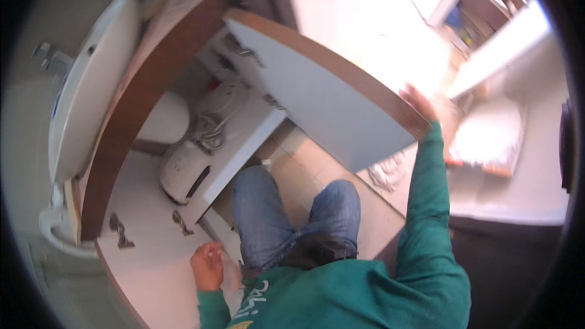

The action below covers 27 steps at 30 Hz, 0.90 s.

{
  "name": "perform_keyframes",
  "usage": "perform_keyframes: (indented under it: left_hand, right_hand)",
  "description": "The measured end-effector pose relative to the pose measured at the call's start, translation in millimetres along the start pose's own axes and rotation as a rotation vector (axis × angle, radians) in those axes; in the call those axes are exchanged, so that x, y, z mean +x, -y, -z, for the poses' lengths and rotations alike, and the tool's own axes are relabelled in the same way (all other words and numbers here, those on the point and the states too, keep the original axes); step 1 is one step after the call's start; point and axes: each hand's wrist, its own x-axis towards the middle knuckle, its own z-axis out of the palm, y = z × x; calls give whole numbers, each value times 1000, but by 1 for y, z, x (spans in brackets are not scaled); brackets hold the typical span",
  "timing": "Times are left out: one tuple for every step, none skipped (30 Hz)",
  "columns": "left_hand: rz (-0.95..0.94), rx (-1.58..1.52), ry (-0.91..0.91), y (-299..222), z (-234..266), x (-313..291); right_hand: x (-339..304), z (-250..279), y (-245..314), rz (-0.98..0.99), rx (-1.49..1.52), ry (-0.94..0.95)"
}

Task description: The person assembles a bathroom vanity cabinet by attaching a door to the frame using a cordless drill. They align the door, secure the hinges with screws, and test the door's movement.

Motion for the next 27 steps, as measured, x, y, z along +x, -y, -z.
perform_keyframes:
  left_hand:
    - [48, 13, 38, -26, 2, 7]
    - [84, 18, 89, -52, 3, 22]
    - [127, -40, 90, -56, 1, 25]
    - [171, -100, 87, -53, -3, 26]
    - [177, -9, 67, -48, -3, 25]
    - [161, 83, 63, -48, -7, 31]
    - [134, 5, 3, -46, -12, 35]
    - [119, -53, -67, -45, -10, 30]
    - [68, 28, -85, -44, -12, 34]
    - [28, 104, -95, -40, -13, 35]
    - [52, 102, -100, -34, -17, 32]
    - [82, 94, -90, -27, -21, 32]
    - [107, 79, -78, -21, -33, 29]
    - [92, 70, -48, -11, -48, 33]
    - [73, 62, -19, 0, -64, 40]
    - [102, 59, 7, 4, -81, 54]
    - [124, 65, 35, 0, -94, 70]
    - [135, 77, 77, -5, -97, 87]
    - [177, 104, 112, -7, -90, 95]
    - [152, 75, 133, -14, -90, 111]
    - [116, 45, 163, -21, -90, 127]
    - [76, 15, 194, -26, -91, 144]
    - [-28, 16, 191, -29, -95, 167]
    - [-130, 10, 184, -30, -102, 191]
    - [-121, 65, 190, -11, -103, 193]
    - [-87, 31, 198, -1, -101, 198]
    - [-120, -38, 205, -13, -102, 218]
  right_hand:
    - [-1, 3, -42, -48, 43, -10]
    - [3, 12, -79, -97, 23, -56]
    - [8, 6, -103, -122, -22, -71]
    - [14, 1, -125, -140, -93, -85]
    - [25, -11, -141, -150, -156, -82]
    - [32, -3, -154, -138, -217, -113]
    - [40, 3, -163, -130, -277, -140]
    - [48, -4, -169, -124, -333, -144]
    - [51, 6, -179, -118, -376, -183]
    - [55, 5, -184, -106, -417, -202]
    - [55, 4, -191, -97, -448, -221]
    - [55, 0, -194, -100, -491, -233]
    - [52, -2, -197, -96, -529, -245]
    - [49, 0, -198, -87, -552, -264]
    - [45, 2, -200, -82, -572, -278]
    - [39, 5, -202, -67, -574, -296]
    - [33, 10, -205, -60, -562, -323]
    - [22, 15, -211, -52, -546, -349]
    - [15, 3, -221, -51, -529, -335]
    - [5, 13, -223, -35, -497, -371]
    - [-7, 25, -226, -9, -464, -412]
    - [-17, 39, -226, 39, -416, -434]
    - [-28, 57, -225, 100, -329, -484]
    - [-44, 78, -224, 168, -231, -530]
    - [-77, 33, -232, 78, -27, -480]
    - [-117, -3, -219, 0, 163, -463]
    - [-137, 4, -203, -2, 244, -571]
